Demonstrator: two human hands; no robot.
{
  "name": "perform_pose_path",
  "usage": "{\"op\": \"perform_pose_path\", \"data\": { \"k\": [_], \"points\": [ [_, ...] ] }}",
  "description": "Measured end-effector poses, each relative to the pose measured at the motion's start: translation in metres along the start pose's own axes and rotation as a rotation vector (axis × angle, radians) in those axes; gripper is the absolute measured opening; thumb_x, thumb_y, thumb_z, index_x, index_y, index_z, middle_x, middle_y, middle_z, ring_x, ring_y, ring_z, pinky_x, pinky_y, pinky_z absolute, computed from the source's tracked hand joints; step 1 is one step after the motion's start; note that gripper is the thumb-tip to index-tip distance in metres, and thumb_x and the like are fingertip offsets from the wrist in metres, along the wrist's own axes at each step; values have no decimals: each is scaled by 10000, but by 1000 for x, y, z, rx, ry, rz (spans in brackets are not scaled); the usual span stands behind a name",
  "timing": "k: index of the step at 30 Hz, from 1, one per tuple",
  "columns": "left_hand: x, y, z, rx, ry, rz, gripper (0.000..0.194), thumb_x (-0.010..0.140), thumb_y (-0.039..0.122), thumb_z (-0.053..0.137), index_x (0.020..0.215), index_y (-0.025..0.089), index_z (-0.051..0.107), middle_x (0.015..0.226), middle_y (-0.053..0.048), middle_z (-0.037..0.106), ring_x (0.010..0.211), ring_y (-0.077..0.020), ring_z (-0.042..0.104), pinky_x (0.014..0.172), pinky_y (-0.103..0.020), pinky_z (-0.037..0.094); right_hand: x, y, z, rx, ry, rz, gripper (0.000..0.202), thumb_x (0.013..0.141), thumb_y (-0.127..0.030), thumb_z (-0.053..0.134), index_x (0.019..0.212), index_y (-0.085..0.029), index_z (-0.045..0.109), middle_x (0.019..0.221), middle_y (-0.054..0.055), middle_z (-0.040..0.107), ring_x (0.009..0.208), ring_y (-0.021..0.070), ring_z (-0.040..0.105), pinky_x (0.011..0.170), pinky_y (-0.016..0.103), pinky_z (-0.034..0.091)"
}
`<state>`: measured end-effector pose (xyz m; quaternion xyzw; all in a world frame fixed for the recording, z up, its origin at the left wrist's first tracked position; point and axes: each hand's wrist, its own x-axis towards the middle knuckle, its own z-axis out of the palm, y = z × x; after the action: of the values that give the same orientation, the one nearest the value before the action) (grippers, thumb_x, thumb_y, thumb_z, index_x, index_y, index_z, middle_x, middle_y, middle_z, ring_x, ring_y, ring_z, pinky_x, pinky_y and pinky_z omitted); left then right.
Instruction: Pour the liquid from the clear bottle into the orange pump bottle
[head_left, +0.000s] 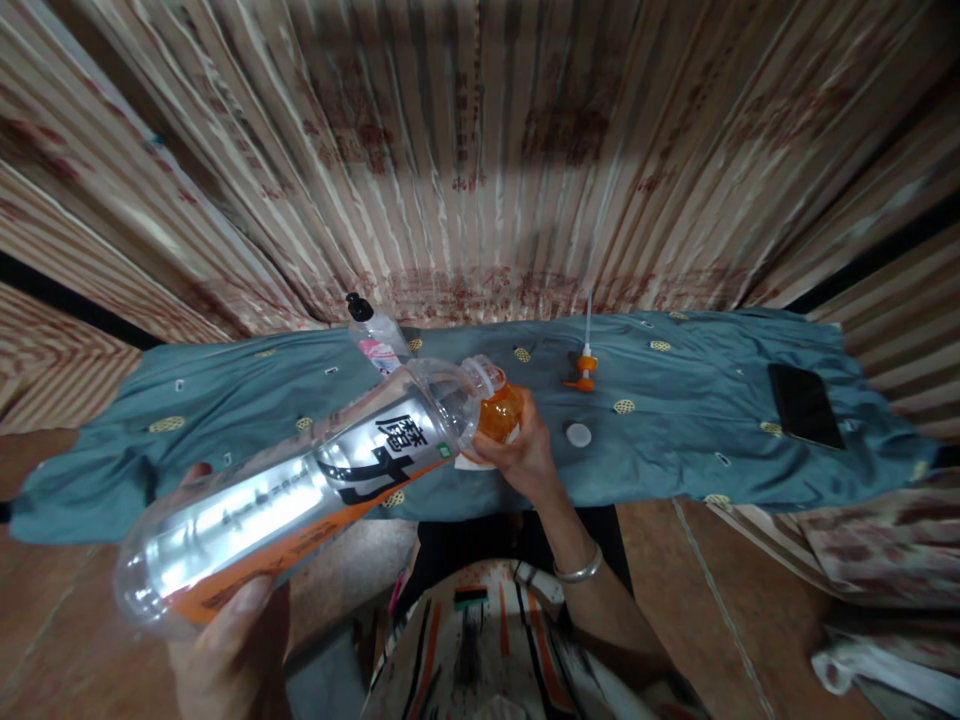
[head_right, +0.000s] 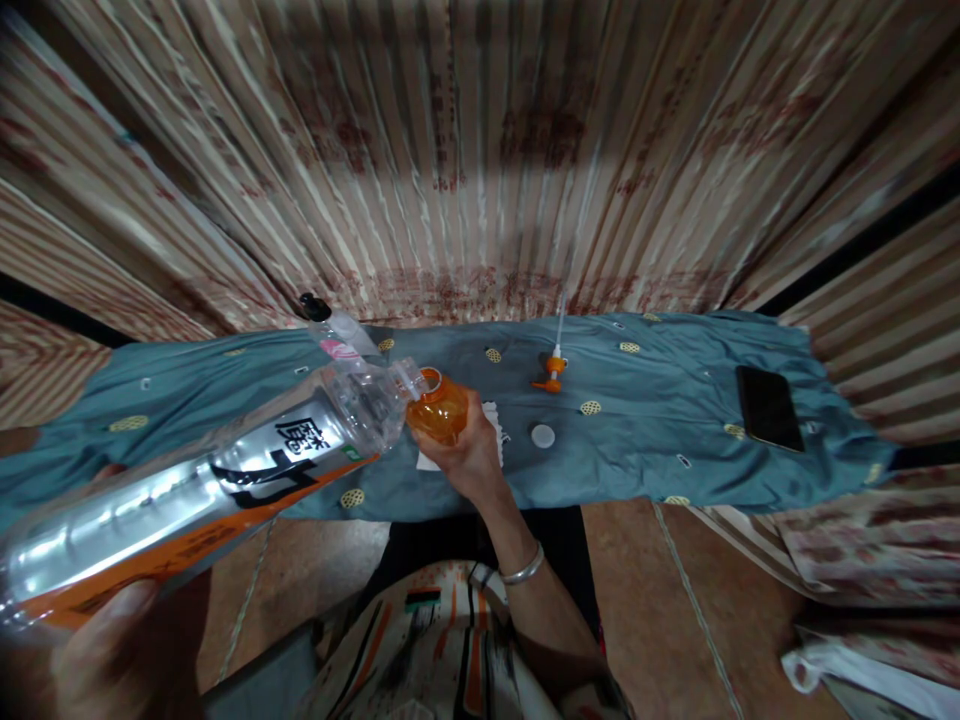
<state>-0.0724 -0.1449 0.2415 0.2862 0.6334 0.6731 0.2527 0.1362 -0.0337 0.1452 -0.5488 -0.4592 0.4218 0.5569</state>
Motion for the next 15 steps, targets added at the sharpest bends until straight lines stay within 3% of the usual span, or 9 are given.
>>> {"op": "perform_pose_path", "data": {
  "k": [9,15],
  "points": [
    [-1,0,1,-31,-4,26,523,738,484,953,1231,350,840,1472,-3,779,1708,-360,454,1423,-481,392,0,1,0,1,5,-2,619,684,-405,960,1229,-287,693,1092,22,890,982,287,876,854,395,737],
    [0,-2,-2,10,9,-23,506,716,519,941,1177,341,830,1359,-7,814,1598,-391,592,1419,-541,391,1,2,0,-29,-7,-15,605,712,-399,942,1246,-290,680,1101,20,894,989,284,877,855,393,736]
  ]
}}
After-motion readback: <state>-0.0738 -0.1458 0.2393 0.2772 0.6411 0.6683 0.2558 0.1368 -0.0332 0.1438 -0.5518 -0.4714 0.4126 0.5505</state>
